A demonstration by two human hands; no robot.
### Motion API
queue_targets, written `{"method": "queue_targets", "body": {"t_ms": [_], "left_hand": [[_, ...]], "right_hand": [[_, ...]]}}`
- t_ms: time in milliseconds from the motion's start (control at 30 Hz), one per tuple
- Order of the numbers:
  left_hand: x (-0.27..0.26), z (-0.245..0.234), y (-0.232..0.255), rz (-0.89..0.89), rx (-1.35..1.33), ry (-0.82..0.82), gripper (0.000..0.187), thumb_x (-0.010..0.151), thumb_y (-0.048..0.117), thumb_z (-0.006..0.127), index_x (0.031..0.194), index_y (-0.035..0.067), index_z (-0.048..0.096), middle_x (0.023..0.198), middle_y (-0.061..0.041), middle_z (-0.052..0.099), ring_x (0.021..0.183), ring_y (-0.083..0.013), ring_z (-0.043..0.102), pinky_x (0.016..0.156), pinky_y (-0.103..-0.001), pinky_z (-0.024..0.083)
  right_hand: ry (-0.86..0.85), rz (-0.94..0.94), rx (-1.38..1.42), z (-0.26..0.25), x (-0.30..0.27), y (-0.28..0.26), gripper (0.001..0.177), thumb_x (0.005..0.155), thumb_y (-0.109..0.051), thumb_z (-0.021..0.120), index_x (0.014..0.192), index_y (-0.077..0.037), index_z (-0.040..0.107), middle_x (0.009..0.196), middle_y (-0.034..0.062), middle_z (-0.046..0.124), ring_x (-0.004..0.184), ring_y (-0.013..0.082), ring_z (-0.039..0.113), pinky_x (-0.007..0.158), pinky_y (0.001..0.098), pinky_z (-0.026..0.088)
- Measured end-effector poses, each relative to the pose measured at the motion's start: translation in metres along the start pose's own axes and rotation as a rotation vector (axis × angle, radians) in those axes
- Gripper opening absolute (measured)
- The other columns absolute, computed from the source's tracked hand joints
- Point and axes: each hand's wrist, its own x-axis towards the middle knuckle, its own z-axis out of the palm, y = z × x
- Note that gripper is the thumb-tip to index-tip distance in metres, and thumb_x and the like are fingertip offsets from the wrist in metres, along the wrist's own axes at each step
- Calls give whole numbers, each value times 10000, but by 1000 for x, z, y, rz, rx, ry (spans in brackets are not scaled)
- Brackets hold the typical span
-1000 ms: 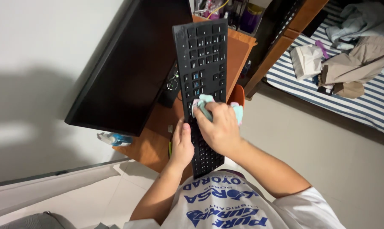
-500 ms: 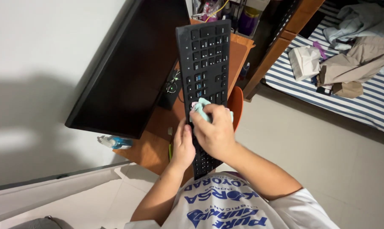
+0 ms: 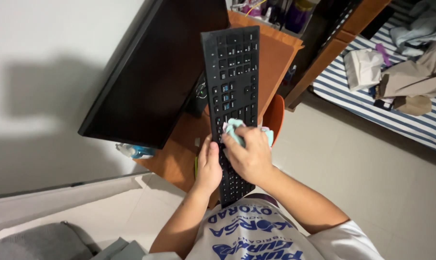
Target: Cleaning a computer keyboard using a cloth.
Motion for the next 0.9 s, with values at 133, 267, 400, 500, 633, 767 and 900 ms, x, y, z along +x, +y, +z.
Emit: {"method": "queue_targets", "body": {"t_ms": [133,267,400,500,633,767,900], "left_hand": [[-7,4,8,-6,59,-4,439,1114,293,406,1387,-8,571,1297,-138,678,1178,-225,627,1020,-340,481],[-7,0,8,-16,30,-15,454,1112,323,402,1382,-3,567,1282,-115,676,1174,-196,628,1027,-317,479],[-8,-8,-2,-62,-92,-53,452,1122,331,433,1372,-15,584,1247,-105,673,1137,-174,607,1017,-307,474],[-7,-5,14,-9,-82,-91,435,1100,303,471,1394,-7,554,1278,-80,655,1163,-159,598,1033,-299,464],[-9,-12,12,-29,-139,-127,419,1094,287,489,1385,-6,561,1275,-70,653,1150,-148,595,1020,-297,471],[-11,-18,0,-43,-202,-138,405,1105,283,491,1368,-12,579,1253,-65,648,1111,-141,580,998,-294,469],[-14,-20,26,19,-173,-197,413,1110,301,475,1368,-6,574,1248,-58,658,1133,-134,591,1012,-284,467]], "right_hand": [[15,46,20,-1,6,-6,405,753,-35,815,1145,-81,722,1098,135,605,972,325,590,799,438,446],[40,31,16,-3,3,-3,402,757,-44,817,1146,-89,726,1085,134,606,967,325,590,790,444,448],[56,104,5,-8,4,11,407,793,-27,813,1182,-97,716,1104,143,606,975,328,593,805,434,463],[78,123,-1,-12,20,5,432,821,-20,818,1231,-85,699,1138,150,599,995,337,592,834,431,481],[29,67,-70,-19,21,-16,474,765,-26,819,1220,-62,693,1118,160,590,958,352,580,808,452,468],[-14,36,-116,-21,17,-28,492,739,-9,797,1220,-51,698,1119,157,592,951,344,587,805,451,471],[30,48,-176,-23,27,-40,458,771,6,794,1216,-48,705,1139,151,599,965,338,589,812,447,470]]}}
